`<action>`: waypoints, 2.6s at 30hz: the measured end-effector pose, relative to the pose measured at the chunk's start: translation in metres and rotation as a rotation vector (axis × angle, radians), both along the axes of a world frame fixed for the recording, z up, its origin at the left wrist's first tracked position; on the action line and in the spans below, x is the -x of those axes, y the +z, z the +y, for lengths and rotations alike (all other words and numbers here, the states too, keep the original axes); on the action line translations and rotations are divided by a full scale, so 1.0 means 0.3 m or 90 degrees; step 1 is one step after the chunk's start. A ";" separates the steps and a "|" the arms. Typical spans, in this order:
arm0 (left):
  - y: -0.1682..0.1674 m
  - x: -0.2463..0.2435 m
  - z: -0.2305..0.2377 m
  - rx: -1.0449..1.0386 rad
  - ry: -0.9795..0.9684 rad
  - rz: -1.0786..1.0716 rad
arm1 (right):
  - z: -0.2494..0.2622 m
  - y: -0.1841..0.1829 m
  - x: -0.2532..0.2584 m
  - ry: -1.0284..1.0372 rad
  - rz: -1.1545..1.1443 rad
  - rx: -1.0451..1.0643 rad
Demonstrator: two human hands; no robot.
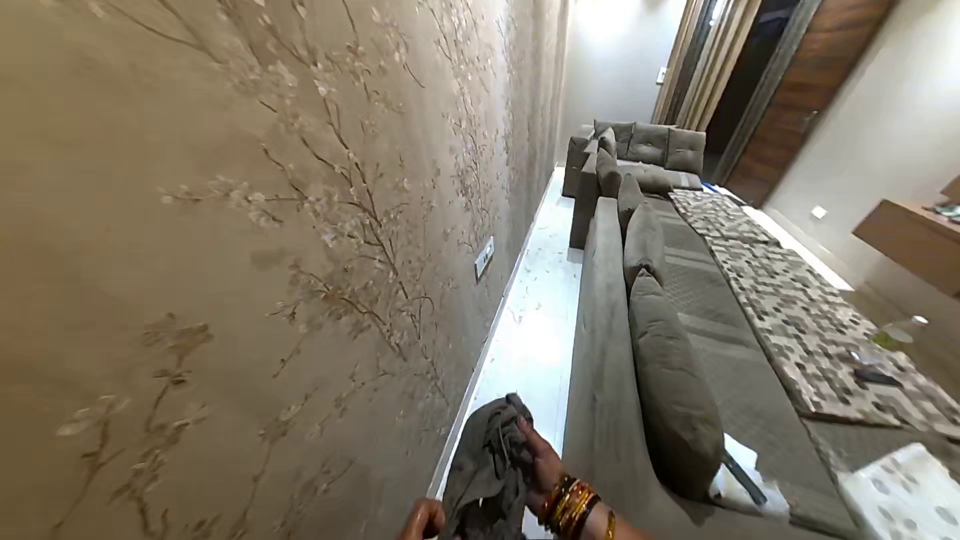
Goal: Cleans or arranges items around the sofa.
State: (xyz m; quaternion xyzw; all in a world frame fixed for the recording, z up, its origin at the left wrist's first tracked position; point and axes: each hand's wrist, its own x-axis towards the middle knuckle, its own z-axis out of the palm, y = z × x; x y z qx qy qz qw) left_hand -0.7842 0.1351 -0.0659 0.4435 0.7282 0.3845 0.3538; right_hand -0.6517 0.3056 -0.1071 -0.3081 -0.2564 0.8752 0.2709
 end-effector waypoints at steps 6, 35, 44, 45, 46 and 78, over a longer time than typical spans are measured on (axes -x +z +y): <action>-0.026 0.199 0.039 0.063 0.001 -0.040 | 0.000 0.129 0.078 0.094 -0.139 -0.313; -0.128 0.437 0.395 -0.062 -0.194 0.117 | 0.142 0.178 0.229 0.186 -0.584 -0.609; -0.149 0.516 0.852 -0.040 -0.064 -0.217 | 0.569 0.130 0.242 0.336 -0.595 -0.518; -0.141 0.516 0.902 -0.035 -0.049 -0.254 | 0.612 0.125 0.235 0.345 -0.593 -0.506; -0.128 0.512 0.949 -0.021 -0.040 -0.292 | 0.656 0.121 0.225 0.352 -0.590 -0.497; -0.016 0.844 2.614 -0.092 -0.351 -0.225 | 1.987 0.100 0.373 0.196 -0.795 -0.506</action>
